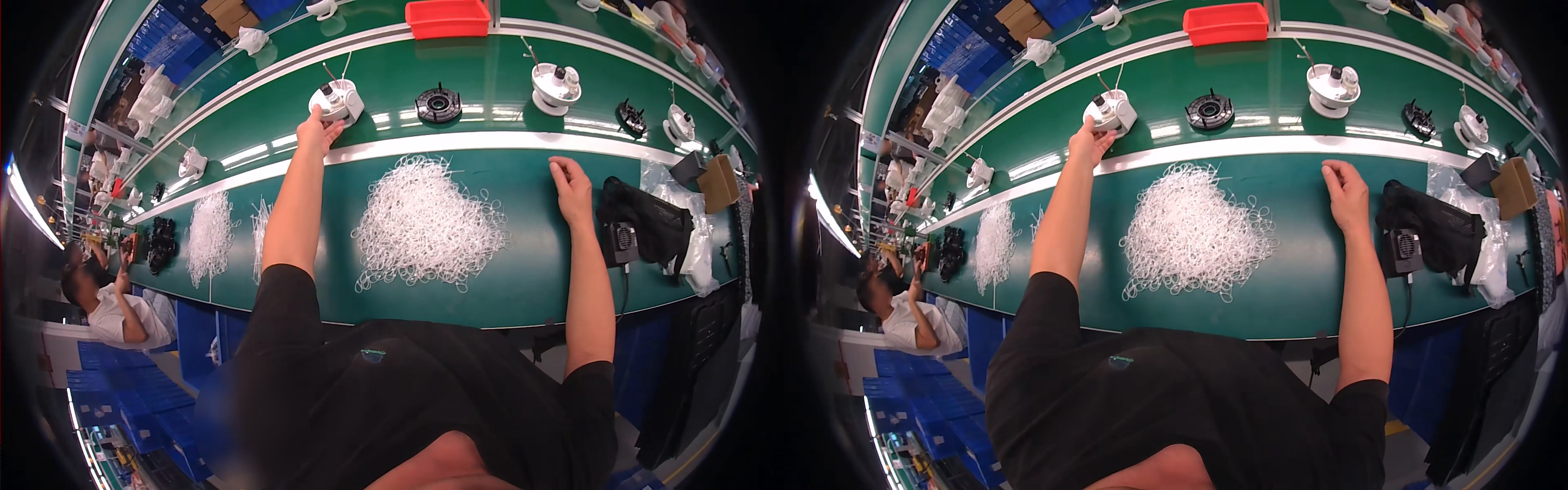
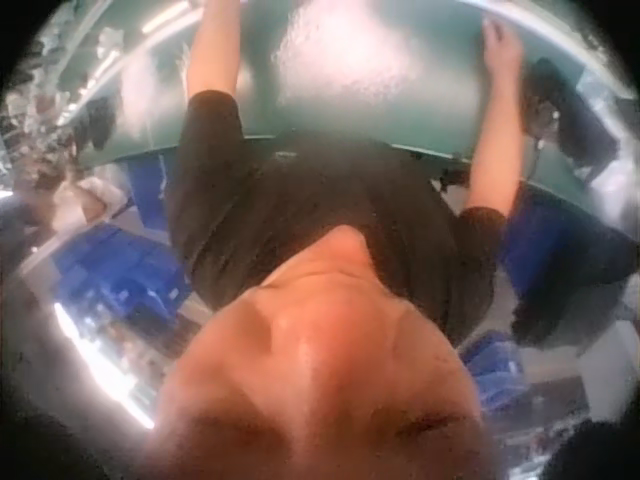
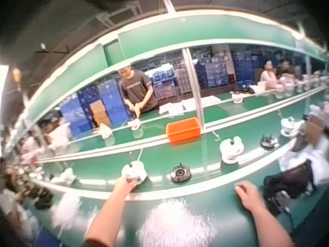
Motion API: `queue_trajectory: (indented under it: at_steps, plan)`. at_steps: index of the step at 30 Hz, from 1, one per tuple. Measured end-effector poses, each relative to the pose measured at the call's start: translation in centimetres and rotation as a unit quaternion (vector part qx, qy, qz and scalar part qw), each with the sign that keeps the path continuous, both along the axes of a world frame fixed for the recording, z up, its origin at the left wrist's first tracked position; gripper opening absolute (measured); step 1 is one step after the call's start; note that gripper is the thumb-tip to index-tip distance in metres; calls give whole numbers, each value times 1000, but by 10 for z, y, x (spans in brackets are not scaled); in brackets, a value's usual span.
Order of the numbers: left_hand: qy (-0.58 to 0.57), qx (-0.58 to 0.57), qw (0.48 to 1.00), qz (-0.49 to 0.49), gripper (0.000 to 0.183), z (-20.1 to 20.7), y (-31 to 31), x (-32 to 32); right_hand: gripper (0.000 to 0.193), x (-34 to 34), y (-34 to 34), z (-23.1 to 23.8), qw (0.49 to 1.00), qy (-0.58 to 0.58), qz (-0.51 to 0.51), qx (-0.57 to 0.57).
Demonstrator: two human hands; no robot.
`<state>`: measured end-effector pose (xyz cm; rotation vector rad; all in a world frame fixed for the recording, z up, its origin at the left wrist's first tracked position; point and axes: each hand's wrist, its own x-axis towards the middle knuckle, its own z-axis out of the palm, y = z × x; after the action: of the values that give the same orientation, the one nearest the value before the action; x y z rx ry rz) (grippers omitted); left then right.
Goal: The person assembles small white circular devices on a green workbench. They repeatedly pick up the devices, insert white zip ties into slots, and place the devices back down. The person also gathers and organizes piles of white zip ties on the table.
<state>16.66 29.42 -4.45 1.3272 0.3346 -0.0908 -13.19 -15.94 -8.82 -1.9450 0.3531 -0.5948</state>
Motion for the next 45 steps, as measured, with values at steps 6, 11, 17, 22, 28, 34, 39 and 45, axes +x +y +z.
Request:
queue_trajectory:
  at_steps: [6, 11, 17, 22, 28, 34, 39, 45]
  plan:
    - [-51, 27, 997, -45, 30, 14, -32, -11, 30, 2, 1, 13, 1000, 9, 16, 18]
    - [-74, 26, 977, -199, 29, 57, -98, -84, 35, 12, 46, 73, 995, -21, 90, -42]
    - [-46, 58, 923, -379, 28, 61, -190, -166, 34, 32, 59, 81, 998, -48, 30, -22]
    - [-40, 108, 881, -460, 25, 46, -230, -202, 32, 11, 30, 65, 997, -54, -56, -20]
    - [-5, 147, 841, -520, 23, 36, -256, -217, 27, -11, 5, 73, 968, -43, 23, 247]
    - [43, 138, 834, -533, 26, 38, -261, -225, 26, -20, -10, 78, 987, -1, 64, 150]
    - [63, 129, 828, -542, 29, 42, -259, -220, 26, -21, -13, 84, 996, -13, 86, 10]
    - [113, 57, 854, -505, 26, 30, -258, -221, 25, -26, -16, 77, 983, -59, 139, 107]
